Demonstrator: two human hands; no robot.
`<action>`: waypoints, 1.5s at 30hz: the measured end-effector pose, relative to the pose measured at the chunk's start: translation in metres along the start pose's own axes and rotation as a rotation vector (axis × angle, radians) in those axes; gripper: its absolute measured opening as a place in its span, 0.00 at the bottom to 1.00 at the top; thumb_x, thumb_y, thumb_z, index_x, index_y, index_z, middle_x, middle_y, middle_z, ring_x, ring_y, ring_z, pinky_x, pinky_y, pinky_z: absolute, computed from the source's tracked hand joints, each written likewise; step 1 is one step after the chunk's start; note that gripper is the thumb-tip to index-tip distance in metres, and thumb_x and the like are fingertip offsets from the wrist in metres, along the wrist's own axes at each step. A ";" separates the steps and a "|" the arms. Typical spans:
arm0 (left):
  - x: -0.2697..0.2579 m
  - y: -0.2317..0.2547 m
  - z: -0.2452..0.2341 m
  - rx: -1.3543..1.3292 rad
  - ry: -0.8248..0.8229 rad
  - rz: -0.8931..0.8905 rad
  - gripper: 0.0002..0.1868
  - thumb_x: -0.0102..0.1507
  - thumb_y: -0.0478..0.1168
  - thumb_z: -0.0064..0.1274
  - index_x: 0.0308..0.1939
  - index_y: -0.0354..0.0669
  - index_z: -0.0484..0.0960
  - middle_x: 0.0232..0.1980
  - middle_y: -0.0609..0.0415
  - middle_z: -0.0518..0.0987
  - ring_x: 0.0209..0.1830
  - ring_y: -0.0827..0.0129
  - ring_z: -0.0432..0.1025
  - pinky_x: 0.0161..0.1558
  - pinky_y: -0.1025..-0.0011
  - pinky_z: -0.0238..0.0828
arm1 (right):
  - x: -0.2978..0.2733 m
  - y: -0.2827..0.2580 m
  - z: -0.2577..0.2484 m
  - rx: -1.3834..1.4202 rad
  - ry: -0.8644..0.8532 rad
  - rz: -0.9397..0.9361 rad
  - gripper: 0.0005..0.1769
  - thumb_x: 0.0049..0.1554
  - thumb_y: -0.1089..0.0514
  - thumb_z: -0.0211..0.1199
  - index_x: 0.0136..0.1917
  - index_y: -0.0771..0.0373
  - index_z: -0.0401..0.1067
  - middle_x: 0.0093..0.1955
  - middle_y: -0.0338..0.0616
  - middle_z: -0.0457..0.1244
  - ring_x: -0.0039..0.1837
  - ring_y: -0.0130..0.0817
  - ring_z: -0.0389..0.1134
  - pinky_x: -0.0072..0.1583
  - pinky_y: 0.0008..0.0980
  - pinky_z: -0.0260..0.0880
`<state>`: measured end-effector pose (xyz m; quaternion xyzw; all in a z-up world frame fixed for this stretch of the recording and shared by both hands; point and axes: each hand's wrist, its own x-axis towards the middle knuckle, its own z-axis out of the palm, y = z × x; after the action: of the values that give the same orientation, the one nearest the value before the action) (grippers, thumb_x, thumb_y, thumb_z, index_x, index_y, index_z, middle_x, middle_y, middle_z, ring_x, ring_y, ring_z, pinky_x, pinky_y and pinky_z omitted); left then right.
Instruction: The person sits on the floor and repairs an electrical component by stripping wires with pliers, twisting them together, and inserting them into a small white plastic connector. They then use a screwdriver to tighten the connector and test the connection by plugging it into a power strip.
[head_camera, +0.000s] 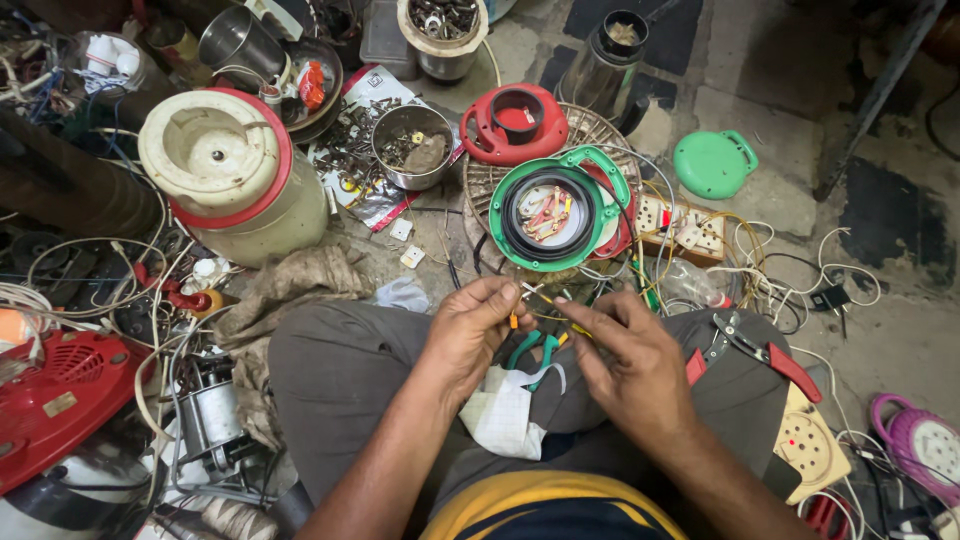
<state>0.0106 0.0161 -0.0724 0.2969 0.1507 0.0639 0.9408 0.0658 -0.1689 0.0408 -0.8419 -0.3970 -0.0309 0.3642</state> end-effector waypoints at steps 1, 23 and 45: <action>0.000 0.000 0.000 -0.002 0.000 -0.004 0.09 0.67 0.39 0.57 0.45 0.35 0.82 0.36 0.53 0.81 0.37 0.67 0.76 0.46 0.67 0.76 | 0.001 -0.001 -0.001 -0.027 0.000 0.000 0.26 0.48 0.69 0.69 0.60 0.53 0.78 0.46 0.45 0.63 0.48 0.40 0.69 0.49 0.35 0.70; -0.001 0.010 0.005 0.330 0.007 0.117 0.08 0.65 0.36 0.59 0.44 0.33 0.84 0.34 0.53 0.83 0.34 0.72 0.76 0.41 0.74 0.74 | 0.006 0.028 -0.006 0.415 -0.232 0.365 0.13 0.57 0.58 0.66 0.56 0.63 0.78 0.43 0.34 0.70 0.44 0.23 0.68 0.46 0.25 0.69; -0.003 0.014 0.018 0.484 -0.017 0.174 0.07 0.64 0.37 0.60 0.41 0.35 0.85 0.33 0.56 0.83 0.32 0.77 0.75 0.37 0.76 0.73 | 0.002 0.058 -0.001 0.689 -0.369 0.703 0.15 0.57 0.53 0.64 0.55 0.62 0.77 0.37 0.34 0.67 0.36 0.22 0.66 0.37 0.26 0.65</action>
<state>0.0129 0.0166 -0.0495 0.5258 0.1274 0.1043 0.8345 0.1068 -0.1927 0.0081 -0.7473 -0.1351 0.3741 0.5323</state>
